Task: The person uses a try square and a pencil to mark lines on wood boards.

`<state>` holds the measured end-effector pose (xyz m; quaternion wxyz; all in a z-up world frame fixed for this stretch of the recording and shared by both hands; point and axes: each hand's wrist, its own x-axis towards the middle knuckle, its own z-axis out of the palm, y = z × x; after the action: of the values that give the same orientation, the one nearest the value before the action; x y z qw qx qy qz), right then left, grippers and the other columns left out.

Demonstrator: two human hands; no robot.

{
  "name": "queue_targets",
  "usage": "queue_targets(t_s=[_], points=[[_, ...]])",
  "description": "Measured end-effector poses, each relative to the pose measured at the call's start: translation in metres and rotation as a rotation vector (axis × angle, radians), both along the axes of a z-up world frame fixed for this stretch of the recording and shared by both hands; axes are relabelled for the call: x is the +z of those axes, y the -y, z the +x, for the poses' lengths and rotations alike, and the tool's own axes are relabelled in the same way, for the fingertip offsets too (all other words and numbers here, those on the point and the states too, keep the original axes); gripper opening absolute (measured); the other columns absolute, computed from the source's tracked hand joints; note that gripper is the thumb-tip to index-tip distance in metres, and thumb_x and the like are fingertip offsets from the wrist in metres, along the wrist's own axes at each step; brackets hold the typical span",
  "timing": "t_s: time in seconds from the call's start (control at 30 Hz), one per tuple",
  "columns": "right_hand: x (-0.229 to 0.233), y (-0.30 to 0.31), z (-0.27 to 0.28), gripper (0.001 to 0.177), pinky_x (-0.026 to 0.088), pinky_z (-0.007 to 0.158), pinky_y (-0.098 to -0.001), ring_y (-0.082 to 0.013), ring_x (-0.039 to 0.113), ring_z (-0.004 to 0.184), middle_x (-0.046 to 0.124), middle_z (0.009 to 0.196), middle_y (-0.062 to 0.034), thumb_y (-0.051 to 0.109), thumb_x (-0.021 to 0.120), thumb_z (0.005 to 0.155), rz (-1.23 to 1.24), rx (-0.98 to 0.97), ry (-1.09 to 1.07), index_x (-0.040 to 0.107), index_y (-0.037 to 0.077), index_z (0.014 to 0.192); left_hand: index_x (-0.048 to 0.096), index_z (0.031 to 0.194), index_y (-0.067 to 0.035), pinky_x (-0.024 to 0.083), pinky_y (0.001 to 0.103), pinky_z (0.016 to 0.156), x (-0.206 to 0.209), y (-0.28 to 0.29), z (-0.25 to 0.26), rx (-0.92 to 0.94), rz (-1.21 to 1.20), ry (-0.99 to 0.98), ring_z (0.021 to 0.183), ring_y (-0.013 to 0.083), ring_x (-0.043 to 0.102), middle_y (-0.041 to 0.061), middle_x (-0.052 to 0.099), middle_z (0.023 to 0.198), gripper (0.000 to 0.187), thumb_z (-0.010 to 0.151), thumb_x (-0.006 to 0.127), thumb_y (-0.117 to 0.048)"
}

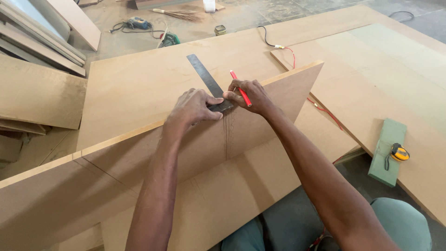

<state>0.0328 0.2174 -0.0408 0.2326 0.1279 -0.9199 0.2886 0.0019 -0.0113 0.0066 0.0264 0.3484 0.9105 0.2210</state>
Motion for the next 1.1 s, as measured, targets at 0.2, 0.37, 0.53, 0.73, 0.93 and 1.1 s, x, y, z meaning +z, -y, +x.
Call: queue_targets(t_s=[0.2,0.37,0.53,0.73,0.93,1.1], points=[[-0.001,-0.002,-0.001,0.039,0.052,0.075,-0.0403,-0.0274,0.071,0.071,0.073,0.074,-0.0099,0.047,0.069,0.094,-0.013,0.01,0.023,0.072,0.008,0.091,0.072,0.128,-0.029,0.055,0.045,0.09,-0.026,-0.02,0.013,0.131,-0.187,-0.149,0.095,0.0318,0.072,0.015,0.074,0.097,0.045,0.083,0.075,-0.035],[-0.007,-0.005,-0.003,0.037,0.054,0.073,-0.0413,-0.0299,0.073,0.076,0.075,0.081,-0.0126,0.044,0.07,0.094,0.006,0.028,-0.027,0.072,0.007,0.094,0.071,0.122,-0.007,0.058,0.043,0.088,-0.069,-0.039,0.029,0.176,-0.046,-0.716,0.097,0.0307,0.073,0.015,0.074,0.099,0.033,0.092,0.062,-0.013],[-0.007,-0.009,-0.003,0.032,0.053,0.072,-0.0422,-0.0314,0.072,0.076,0.074,0.082,-0.0145,0.036,0.067,0.097,0.02,0.071,-0.064,0.072,0.004,0.099,0.072,0.121,-0.01,0.06,0.044,0.081,-0.075,-0.031,0.028,0.205,0.056,-0.755,0.096,0.0303,0.073,0.012,0.073,0.1,0.029,0.095,0.06,-0.012],[-0.008,-0.018,0.0,0.032,0.05,0.069,-0.0368,-0.024,0.064,0.072,0.065,0.078,-0.014,0.028,0.053,0.109,-0.075,0.188,-0.052,0.067,-0.001,0.102,0.077,0.116,-0.019,0.06,0.045,0.07,-0.074,0.021,0.032,0.286,0.145,-0.685,0.08,0.0282,0.074,0.007,0.077,0.097,0.027,0.091,0.066,-0.013],[-0.002,-0.017,0.007,0.036,0.045,0.066,-0.0396,-0.0242,0.054,0.065,0.057,0.073,-0.0142,0.029,0.051,0.112,-0.067,0.145,0.013,0.067,-0.002,0.101,0.074,0.121,-0.021,0.057,0.042,0.062,-0.059,0.108,0.043,0.423,0.096,-0.299,0.066,0.0237,0.073,0.007,0.076,0.09,0.019,0.104,0.067,-0.027],[0.001,-0.018,0.009,0.035,0.045,0.066,-0.0401,-0.0244,0.054,0.065,0.058,0.075,-0.0136,0.028,0.052,0.111,-0.019,0.14,0.024,0.066,-0.002,0.101,0.08,0.116,-0.019,0.057,0.045,0.07,-0.037,0.157,0.062,0.378,0.07,-0.457,0.07,0.0302,0.071,0.012,0.077,0.091,0.032,0.086,0.081,-0.03]])
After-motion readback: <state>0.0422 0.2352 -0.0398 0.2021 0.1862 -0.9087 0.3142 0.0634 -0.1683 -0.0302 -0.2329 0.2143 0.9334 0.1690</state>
